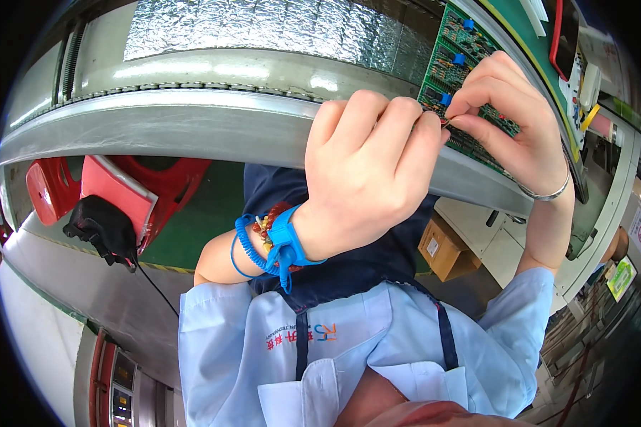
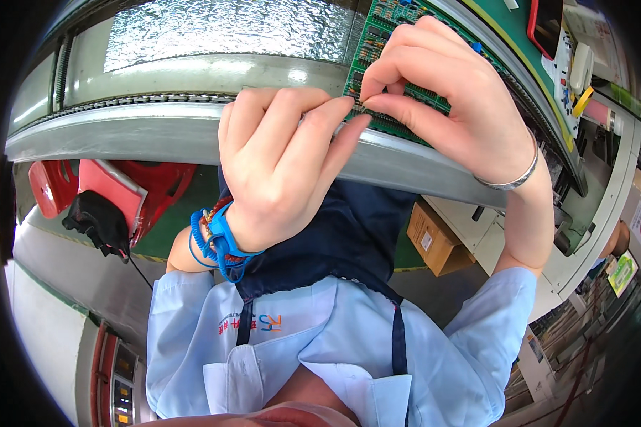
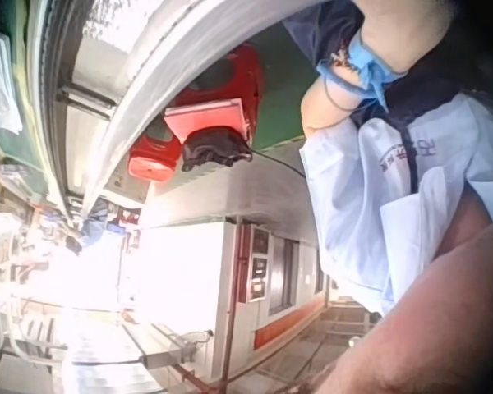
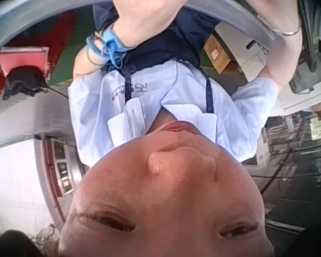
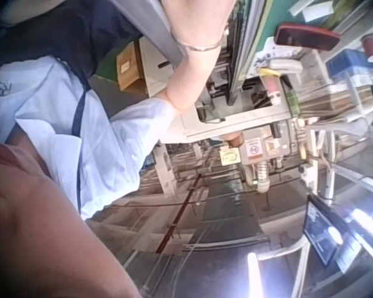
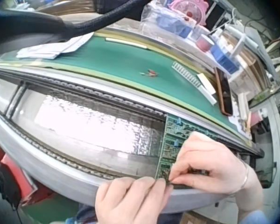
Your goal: The person inserts small electronic components into a green circuit board by hand. They pick up individual components from a plastic bag and place them into specific slots on the board. The person works at a workstation with a green mat and various tools nearby.
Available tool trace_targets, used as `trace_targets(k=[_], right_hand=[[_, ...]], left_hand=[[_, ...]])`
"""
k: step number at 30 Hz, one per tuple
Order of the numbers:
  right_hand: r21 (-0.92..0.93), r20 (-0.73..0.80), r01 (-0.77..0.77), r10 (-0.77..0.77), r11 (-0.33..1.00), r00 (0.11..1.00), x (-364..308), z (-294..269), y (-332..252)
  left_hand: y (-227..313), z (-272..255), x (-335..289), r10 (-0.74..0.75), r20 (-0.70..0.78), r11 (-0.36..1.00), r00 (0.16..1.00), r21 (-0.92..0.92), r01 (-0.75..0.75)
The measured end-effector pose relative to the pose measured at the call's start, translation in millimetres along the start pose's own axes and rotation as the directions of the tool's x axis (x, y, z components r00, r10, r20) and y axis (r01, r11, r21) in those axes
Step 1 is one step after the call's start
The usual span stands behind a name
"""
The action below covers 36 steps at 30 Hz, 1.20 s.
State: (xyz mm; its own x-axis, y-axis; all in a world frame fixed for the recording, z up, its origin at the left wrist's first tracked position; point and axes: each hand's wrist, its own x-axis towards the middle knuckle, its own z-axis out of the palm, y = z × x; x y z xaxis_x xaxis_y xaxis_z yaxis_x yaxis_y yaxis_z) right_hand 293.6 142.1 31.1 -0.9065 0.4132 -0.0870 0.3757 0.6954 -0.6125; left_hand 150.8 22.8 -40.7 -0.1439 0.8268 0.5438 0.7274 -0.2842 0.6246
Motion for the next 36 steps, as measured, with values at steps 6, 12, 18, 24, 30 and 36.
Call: trace_targets(k=[6,12,18,24,30,36], right_hand=[[0.015,-0.01,0.022,-0.022,1.0,1.0,-1,2,0],[0.003,-0.002,0.007,-0.007,1.0,1.0,-2,4,0],[-0.18,0.057,0.05,-0.04,0.982,0.998,4,-1,1],[-0.234,0.105,0.098,-0.075,0.967,0.992,8,-1,1],[-0.233,0.136,0.128,-0.099,0.964,0.986,11,-2,-2],[-0.269,0.137,0.139,-0.105,0.953,0.985,11,-2,-4]], left_hand=[[1,1,-2,0.003,0.009,1.0,1.0,-0.009,-0.003],[1,2,-2,-0.005,0.024,1.0,1.0,-0.013,0.005],[8,0,-18,0.043,0.043,0.999,0.998,-0.02,-0.042],[7,5,-26,0.098,0.04,0.995,0.994,0.018,-0.099],[8,5,-25,0.091,0.036,0.995,0.995,0.023,-0.092],[8,6,-26,0.089,0.025,0.996,0.996,0.014,-0.089]])
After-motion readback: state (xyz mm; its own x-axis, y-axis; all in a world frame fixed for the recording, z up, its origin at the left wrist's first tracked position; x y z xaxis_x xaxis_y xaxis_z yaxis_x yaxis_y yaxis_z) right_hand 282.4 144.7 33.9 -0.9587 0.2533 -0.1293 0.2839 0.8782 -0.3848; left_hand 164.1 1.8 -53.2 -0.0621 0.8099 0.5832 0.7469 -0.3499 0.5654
